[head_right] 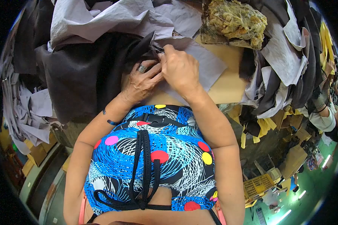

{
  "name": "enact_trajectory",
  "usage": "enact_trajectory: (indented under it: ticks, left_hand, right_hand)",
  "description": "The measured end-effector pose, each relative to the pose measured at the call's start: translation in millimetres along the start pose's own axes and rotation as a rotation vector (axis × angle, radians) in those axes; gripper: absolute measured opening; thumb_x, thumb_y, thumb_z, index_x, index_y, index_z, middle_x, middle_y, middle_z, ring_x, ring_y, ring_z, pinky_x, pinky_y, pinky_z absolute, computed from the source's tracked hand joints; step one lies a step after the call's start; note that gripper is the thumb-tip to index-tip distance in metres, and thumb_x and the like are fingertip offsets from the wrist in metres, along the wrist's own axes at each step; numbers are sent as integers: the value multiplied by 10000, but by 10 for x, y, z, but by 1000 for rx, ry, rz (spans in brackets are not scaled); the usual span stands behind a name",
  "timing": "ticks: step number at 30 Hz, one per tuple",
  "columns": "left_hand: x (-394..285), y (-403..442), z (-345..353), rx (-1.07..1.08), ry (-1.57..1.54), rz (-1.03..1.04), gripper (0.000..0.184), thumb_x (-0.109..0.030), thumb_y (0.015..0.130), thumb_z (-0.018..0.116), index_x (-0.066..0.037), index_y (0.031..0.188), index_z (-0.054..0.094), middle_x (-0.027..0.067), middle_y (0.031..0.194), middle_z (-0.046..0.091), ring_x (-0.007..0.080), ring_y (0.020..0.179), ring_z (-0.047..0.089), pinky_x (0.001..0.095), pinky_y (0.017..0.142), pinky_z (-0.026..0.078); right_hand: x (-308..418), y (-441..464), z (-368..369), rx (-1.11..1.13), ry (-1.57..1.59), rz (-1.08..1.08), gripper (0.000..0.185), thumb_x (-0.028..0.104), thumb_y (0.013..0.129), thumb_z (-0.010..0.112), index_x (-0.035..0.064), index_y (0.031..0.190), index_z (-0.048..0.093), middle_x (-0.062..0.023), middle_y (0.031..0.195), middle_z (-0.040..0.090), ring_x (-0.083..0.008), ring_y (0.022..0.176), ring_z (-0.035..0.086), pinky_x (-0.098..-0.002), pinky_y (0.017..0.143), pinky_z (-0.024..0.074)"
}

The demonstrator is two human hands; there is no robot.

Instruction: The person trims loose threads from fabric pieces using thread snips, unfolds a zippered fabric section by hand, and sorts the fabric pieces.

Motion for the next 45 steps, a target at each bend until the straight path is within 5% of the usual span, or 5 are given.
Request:
enact_trajectory:
  ticks: [12, 21, 34, 37, 45]
  left_hand:
    - [9, -9, 29, 7, -56, 1, 396, -138, 724, 554, -137, 1119, 580, 28, 1197, 534, 217, 1053, 507, 388, 833, 395]
    - [12, -15, 45, -14, -81, -6, 367, -136, 750, 540, -147, 1113, 589, 26, 1203, 540, 213, 1041, 525, 387, 825, 407]
    - [31, 77, -226, -179, -316, -122, 302, 43, 646, 630, -63, 929, 626, 74, 949, 593, 236, 826, 586, 330, 726, 479]
    - [26, 129, -254, -221, -313, -217, 260, 48, 670, 640, -51, 911, 627, 89, 938, 561, 242, 804, 581, 330, 689, 488]
    - [63, 172, -164, -265, -338, -477, 187, -10, 713, 676, -34, 891, 627, 99, 971, 479, 243, 838, 559, 339, 704, 475]
  right_hand:
    - [-143, -50, -17, 135, 333, 28, 301, 271, 921, 412, 20, 870, 571, -175, 910, 595, -373, 881, 551, -453, 752, 435]
    - [-169, 30, -71, 389, 528, 266, 323, 299, 917, 420, 11, 898, 565, -241, 824, 574, -417, 813, 555, -472, 709, 411]
    - [-991, -235, -313, -408, -612, -178, 254, 190, 789, 608, 30, 986, 601, -110, 907, 588, -277, 770, 581, -372, 669, 473]
    - [-766, -291, -353, -104, -486, -134, 247, 129, 778, 599, 37, 1007, 600, -111, 912, 594, -285, 808, 588, -373, 697, 478]
    - [-261, 155, 161, -105, 373, -368, 152, 23, 743, 589, 17, 895, 601, -138, 890, 589, -332, 805, 584, -409, 705, 468]
Point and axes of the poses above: each hand's wrist, its own y-axis towards the middle knuckle, its own z-axis out of the palm, x = y × z, the point moved 1 cm from there along y, towards the middle knuckle
